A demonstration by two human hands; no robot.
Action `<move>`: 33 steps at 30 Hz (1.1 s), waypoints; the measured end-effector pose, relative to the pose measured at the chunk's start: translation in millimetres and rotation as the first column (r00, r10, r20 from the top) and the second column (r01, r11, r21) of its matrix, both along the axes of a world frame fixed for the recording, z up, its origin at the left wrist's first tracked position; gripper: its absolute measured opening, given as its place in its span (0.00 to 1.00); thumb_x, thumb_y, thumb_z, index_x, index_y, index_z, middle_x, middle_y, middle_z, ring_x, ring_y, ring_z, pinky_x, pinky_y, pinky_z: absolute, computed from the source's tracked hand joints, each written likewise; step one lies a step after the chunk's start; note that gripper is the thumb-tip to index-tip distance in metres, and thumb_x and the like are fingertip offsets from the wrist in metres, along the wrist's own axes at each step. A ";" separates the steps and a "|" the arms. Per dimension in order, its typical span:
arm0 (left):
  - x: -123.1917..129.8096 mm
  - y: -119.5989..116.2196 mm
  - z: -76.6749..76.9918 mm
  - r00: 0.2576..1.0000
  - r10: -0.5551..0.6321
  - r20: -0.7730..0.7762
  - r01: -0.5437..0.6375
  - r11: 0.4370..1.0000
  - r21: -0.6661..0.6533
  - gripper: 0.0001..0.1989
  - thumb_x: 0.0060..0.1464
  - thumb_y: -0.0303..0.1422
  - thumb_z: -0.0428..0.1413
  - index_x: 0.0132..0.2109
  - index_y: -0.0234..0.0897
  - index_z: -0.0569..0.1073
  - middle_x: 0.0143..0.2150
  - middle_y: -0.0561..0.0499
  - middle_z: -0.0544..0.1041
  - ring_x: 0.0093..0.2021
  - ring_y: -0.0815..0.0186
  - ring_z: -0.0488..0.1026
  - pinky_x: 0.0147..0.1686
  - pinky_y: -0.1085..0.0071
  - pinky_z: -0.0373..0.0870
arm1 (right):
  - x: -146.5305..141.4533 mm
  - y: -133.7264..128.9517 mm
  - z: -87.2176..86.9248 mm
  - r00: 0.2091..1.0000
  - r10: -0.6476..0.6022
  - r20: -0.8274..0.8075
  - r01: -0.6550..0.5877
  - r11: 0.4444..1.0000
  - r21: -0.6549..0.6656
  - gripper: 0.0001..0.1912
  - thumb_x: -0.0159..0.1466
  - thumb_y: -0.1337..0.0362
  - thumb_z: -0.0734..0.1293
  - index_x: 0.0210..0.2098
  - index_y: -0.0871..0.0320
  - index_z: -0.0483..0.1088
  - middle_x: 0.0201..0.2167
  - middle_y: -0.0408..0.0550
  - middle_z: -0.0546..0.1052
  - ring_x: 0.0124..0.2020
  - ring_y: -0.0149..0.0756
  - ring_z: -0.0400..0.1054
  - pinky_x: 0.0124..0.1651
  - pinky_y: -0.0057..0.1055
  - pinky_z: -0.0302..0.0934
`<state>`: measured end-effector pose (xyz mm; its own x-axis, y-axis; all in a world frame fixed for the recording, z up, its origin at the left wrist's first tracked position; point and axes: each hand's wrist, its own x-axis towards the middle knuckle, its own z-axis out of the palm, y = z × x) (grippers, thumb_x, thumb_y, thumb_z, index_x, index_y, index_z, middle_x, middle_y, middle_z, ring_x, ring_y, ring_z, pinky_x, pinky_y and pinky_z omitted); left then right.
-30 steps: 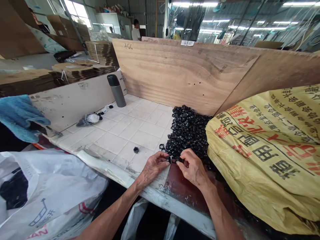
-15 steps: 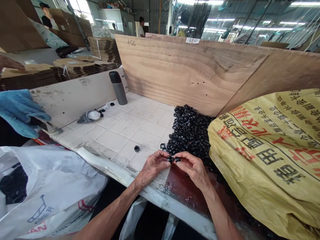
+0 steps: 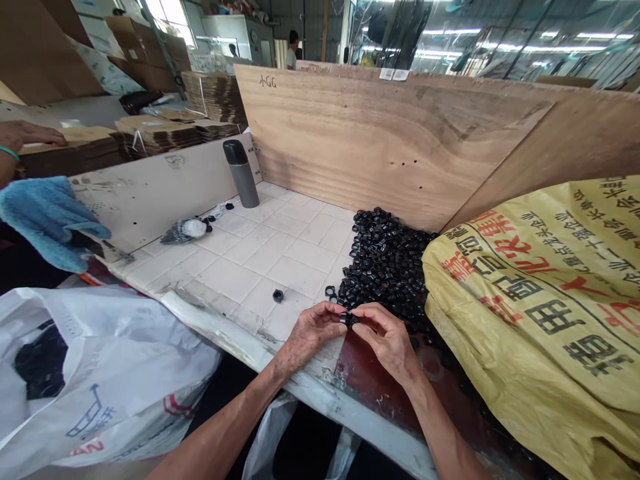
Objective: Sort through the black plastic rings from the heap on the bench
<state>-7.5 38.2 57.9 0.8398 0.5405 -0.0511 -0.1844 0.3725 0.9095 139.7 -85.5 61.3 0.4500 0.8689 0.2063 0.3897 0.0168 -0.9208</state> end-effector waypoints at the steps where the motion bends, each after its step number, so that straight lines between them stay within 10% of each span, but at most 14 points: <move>1: 0.0 -0.1 -0.4 1.000 0.000 -0.002 0.000 1.000 0.007 0.17 0.48 0.35 0.68 0.44 0.34 0.76 0.41 0.47 0.80 0.41 0.63 0.77 0.47 0.66 0.72 | 0.0 0.1 1.2 0.999 0.013 0.039 -0.014 1.000 0.009 0.08 0.66 0.62 0.67 0.43 0.54 0.77 0.45 0.49 0.76 0.45 0.39 0.73 0.47 0.33 0.70; 33: 3.7 -1.2 -17.9 0.995 0.097 0.014 -0.098 0.981 0.165 0.16 0.48 0.36 0.68 0.43 0.36 0.77 0.43 0.48 0.77 0.41 0.64 0.75 0.46 0.66 0.74 | -5.2 2.7 -8.9 0.972 -0.053 0.229 0.028 0.993 0.111 0.08 0.67 0.65 0.66 0.43 0.53 0.77 0.43 0.50 0.78 0.45 0.41 0.74 0.50 0.38 0.70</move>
<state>-3.8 37.0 40.0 0.7828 0.6202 0.0502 -0.2175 0.1972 0.9559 134.5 -82.9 52.4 0.4134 0.8186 0.3987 0.5942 0.0892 -0.7993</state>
